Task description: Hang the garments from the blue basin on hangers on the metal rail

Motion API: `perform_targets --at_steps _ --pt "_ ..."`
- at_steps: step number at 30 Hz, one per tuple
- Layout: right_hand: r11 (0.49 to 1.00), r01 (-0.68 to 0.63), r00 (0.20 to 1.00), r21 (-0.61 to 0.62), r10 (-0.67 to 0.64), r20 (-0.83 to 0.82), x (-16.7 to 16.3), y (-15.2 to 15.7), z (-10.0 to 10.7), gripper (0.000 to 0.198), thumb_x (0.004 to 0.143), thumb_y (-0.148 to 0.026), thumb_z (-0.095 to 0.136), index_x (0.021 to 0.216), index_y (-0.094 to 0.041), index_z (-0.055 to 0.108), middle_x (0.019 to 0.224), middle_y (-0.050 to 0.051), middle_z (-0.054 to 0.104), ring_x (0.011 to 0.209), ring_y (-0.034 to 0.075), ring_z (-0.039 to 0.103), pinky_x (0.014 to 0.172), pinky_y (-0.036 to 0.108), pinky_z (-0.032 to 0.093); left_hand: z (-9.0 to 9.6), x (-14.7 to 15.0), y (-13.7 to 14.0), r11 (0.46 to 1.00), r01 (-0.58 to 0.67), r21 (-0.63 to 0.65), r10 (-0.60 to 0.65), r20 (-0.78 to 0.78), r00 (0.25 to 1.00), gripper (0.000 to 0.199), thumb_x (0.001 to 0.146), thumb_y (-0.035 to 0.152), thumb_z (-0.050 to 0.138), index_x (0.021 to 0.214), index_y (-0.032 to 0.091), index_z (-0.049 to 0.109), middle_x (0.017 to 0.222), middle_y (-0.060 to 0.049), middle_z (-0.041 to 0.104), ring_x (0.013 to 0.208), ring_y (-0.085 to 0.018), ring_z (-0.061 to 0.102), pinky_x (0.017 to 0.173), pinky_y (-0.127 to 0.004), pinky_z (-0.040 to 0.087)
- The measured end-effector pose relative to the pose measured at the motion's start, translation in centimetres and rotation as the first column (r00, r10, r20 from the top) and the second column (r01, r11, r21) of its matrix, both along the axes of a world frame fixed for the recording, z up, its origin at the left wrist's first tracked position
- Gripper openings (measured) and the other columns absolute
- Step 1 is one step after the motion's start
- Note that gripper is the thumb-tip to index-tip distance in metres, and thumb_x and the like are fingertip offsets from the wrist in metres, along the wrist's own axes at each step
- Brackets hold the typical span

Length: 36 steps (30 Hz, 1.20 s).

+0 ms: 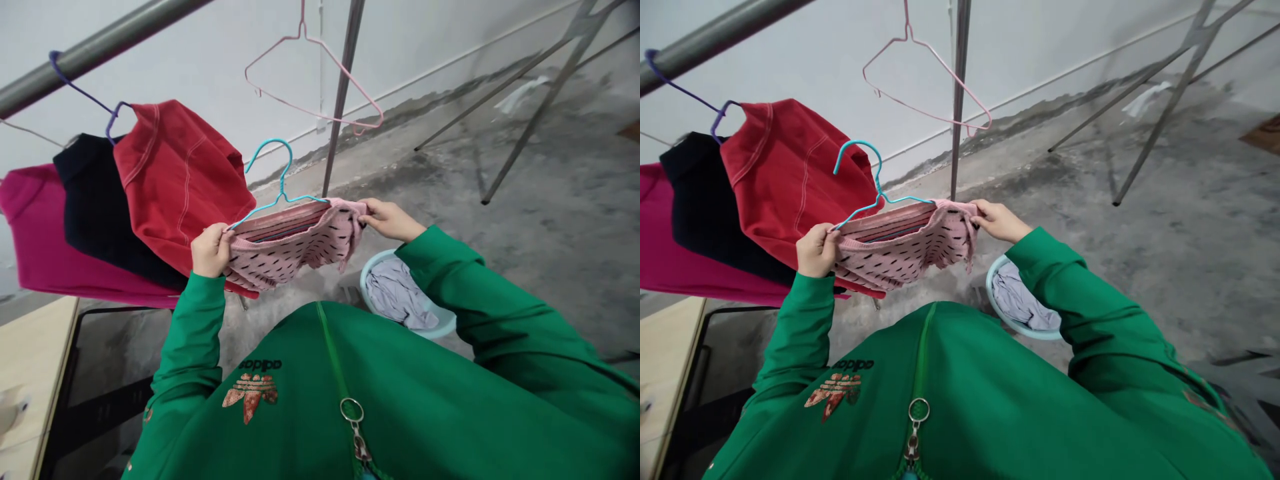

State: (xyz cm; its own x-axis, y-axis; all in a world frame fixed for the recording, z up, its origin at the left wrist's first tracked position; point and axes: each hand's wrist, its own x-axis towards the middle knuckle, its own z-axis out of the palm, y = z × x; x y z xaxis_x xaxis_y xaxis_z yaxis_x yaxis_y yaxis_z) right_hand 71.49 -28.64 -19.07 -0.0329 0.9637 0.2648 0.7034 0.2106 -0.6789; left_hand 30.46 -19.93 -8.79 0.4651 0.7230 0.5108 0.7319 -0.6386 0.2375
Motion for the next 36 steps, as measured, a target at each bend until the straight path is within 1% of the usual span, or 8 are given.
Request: perform_targets --at_steps 3,9,12,15,20,25,31,36 --pt "1.0 0.011 1.0 -0.011 -0.011 0.014 0.5 -0.2 0.0 0.034 0.088 -0.043 0.043 0.098 -0.017 0.064 0.085 0.009 0.068 0.079 0.022 0.063 0.074 0.035 0.05 0.5 -0.6 0.0 1.0 0.014 0.008 -0.014 0.008 1.0 0.034 0.092 0.044 0.038 0.081 0.019 0.058 0.074 -0.003 0.064 0.071 -0.015 0.059 0.068 -0.025 0.046" --pt "0.983 -0.171 0.984 0.063 0.168 0.054 -1.3 -2.0 4.9 0.044 0.083 -0.047 0.055 0.117 -0.019 0.06 0.118 0.016 0.063 0.109 0.03 0.058 0.095 0.043 0.045 1.2 -0.3 -0.9 0.988 0.148 0.029 -0.149 0.014 0.989 0.038 0.097 0.045 0.037 0.082 0.017 0.059 0.073 -0.002 0.063 0.067 -0.013 0.056 0.065 -0.026 0.045" --pt "0.954 -0.293 0.953 -0.06 0.296 0.06 -3.1 -2.9 7.1 0.037 0.085 -0.051 0.05 0.094 -0.018 0.062 0.09 0.013 0.063 0.083 0.024 0.059 0.076 0.038 0.047 1.1 0.2 -1.4 0.978 0.205 0.035 -0.205 -0.005 0.979 0.04 0.098 0.045 0.036 0.081 0.017 0.059 0.071 -0.002 0.063 0.066 -0.013 0.056 0.064 -0.026 0.045" --pt "0.881 -0.409 0.912 -0.238 0.387 -0.135 -4.3 -3.8 8.2 0.043 0.084 -0.058 0.049 0.072 -0.017 0.055 0.069 0.006 0.055 0.067 0.017 0.051 0.065 0.031 0.044 0.7 0.5 -1.3 0.971 0.236 -0.022 -0.237 -0.026 0.971 0.041 0.098 0.045 0.035 0.084 0.017 0.061 0.074 -0.003 0.064 0.069 -0.013 0.058 0.067 -0.026 0.046" --pt "0.822 -0.403 0.799 -0.403 0.101 -0.593 -4.4 -6.0 9.2 0.047 0.069 -0.064 0.069 0.076 -0.018 0.061 0.069 0.004 0.059 0.067 0.017 0.057 0.065 0.031 0.05 -0.3 0.4 -1.0 0.981 0.156 -0.118 -0.168 -0.105 0.98 0.033 0.095 0.039 0.042 0.108 0.016 0.063 0.099 -0.009 0.068 0.096 -0.02 0.063 0.085 -0.034 0.049" --pt "0.809 -0.351 0.716 -0.47 -0.092 -0.692 -3.9 -6.4 11.6 0.032 0.064 -0.055 0.077 0.08 -0.028 0.068 0.086 0.006 0.068 0.08 0.024 0.065 0.083 0.041 0.054 -1.9 -0.8 -2.3 0.983 0.126 -0.135 -0.132 -0.04 0.99 0.041 0.095 0.035 0.044 0.131 0.015 0.051 0.13 -0.016 0.057 0.124 -0.025 0.052 0.102 -0.042 0.046" --pt "0.946 -0.155 0.801 -0.283 -0.047 -0.597 -6.4 -3.3 15.8 0.039 0.057 -0.062 0.078 0.073 -0.028 0.07 0.085 0.007 0.067 0.082 0.026 0.061 0.085 0.043 0.052 -5.7 -2.3 -5.2 0.953 0.172 -0.249 -0.175 0.011 0.984 0.03 0.095 0.031 0.043 0.118 0.018 0.058 0.116 -0.012 0.063 0.11 -0.022 0.061 0.093 -0.037 0.053" --pt "0.996 -0.087 0.796 -0.006 0.066 -0.602 -10.8 2.2 18.3 0.049 0.053 -0.063 0.079 0.073 -0.02 0.065 0.076 0.003 0.06 0.074 0.017 0.053 0.076 0.033 0.047 -7.5 -3.0 -6.9 0.944 0.165 -0.286 -0.17 0.009 0.985 0.027 0.096 0.029 0.042 0.113 0.018 0.059 0.114 -0.011 0.064 0.106 -0.021 0.064 0.091 -0.035 0.054"
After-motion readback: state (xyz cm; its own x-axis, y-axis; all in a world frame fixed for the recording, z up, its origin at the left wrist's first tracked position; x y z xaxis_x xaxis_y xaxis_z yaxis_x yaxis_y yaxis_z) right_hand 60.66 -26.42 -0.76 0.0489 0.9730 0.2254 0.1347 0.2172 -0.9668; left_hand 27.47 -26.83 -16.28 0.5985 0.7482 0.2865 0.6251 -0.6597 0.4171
